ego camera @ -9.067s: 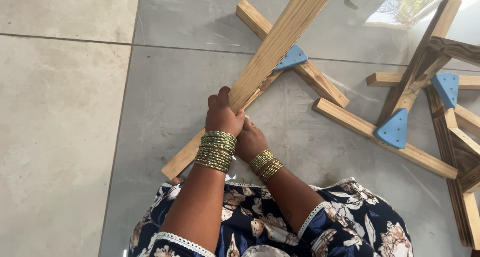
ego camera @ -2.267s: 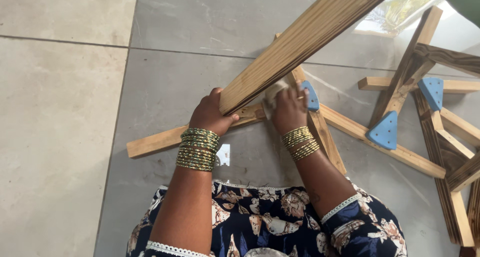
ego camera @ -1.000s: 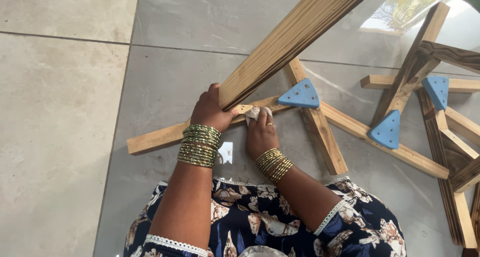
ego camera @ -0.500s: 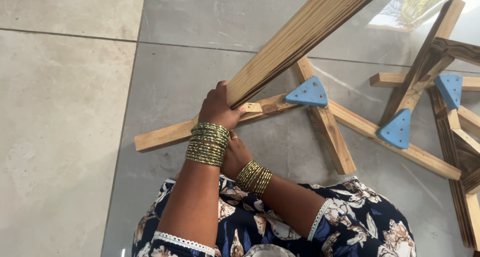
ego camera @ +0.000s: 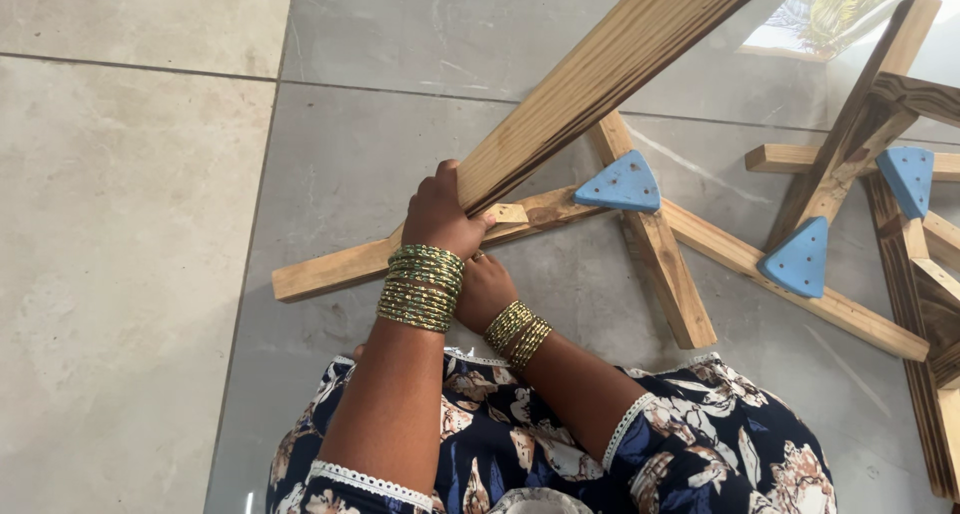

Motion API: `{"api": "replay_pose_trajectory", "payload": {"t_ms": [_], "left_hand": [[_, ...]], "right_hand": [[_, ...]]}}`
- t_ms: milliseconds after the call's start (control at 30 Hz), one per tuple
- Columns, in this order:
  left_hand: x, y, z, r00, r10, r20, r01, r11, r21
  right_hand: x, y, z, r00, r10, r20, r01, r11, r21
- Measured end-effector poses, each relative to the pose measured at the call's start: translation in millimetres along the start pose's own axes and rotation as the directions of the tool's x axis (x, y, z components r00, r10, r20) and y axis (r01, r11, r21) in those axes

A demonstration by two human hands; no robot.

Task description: The person sits on the floor and wipes a green painted wooden club-like object with a cloth, then wipes the wooden legs and stretchers of disassembled furniture frames one at a time, holding each piece steady while rubbing the cloth along the wood.

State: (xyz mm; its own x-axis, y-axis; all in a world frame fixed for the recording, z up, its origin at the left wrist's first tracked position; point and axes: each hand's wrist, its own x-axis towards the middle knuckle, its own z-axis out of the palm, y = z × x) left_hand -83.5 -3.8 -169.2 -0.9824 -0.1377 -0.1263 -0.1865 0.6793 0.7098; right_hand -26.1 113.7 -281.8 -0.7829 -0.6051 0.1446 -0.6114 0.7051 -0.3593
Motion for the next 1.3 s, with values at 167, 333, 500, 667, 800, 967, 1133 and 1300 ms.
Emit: {"api": "replay_pose_trajectory", "payload": {"t_ms": [167, 333, 500, 667, 800, 967, 1133, 1300], "left_hand": [[-0.2, 0.2, -0.4, 1.000, 0.026, -0.007, -0.026, 1.000, 0.011], [-0.8, -0.3, 0.0, 1.000, 0.010, -0.013, -0.010, 1.000, -0.007], [-1.5, -1.6, -0.6, 1.000, 0.025, -0.019, -0.025, 0.999, -0.028], [-0.5, -0.6, -0.5, 0.998, 0.052, -0.039, -0.052, 0.998, -0.018], [-0.6, -0.2, 1.0, 0.998, 0.042, -0.040, -0.044, 0.998, -0.035], [0.1, -0.4, 1.6, 0.999, 0.034, -0.023, -0.034, 0.999, -0.025], [1.2, -1.3, 2.8, 0.999, 0.026, -0.023, -0.027, 0.999, -0.018], [-1.1, -6.1, 5.0, 0.997, 0.055, -0.059, -0.057, 0.998, -0.023]], "right_hand": [[-0.5, 5.4, -1.2, 0.991, -0.061, -0.119, 0.062, 0.998, 0.002], [0.7, 7.0, 2.1, 0.973, -0.107, -0.203, 0.113, 0.993, 0.019], [3.1, 14.4, -6.7, 0.976, -0.028, -0.216, 0.014, 0.998, -0.065], [-5.1, 37.0, -55.2, 0.968, 0.226, -0.106, -0.237, 0.965, -0.111], [-10.8, 29.6, -64.1, 0.961, 0.079, -0.264, -0.083, 0.997, -0.004], [0.8, 3.8, -19.2, 0.968, -0.060, -0.245, 0.060, 0.998, -0.008], [3.3, 10.4, -8.4, 0.947, -0.202, -0.251, 0.164, 0.972, -0.167], [-3.6, 35.6, -39.7, 0.983, -0.055, -0.173, 0.005, 0.961, -0.278]]}}
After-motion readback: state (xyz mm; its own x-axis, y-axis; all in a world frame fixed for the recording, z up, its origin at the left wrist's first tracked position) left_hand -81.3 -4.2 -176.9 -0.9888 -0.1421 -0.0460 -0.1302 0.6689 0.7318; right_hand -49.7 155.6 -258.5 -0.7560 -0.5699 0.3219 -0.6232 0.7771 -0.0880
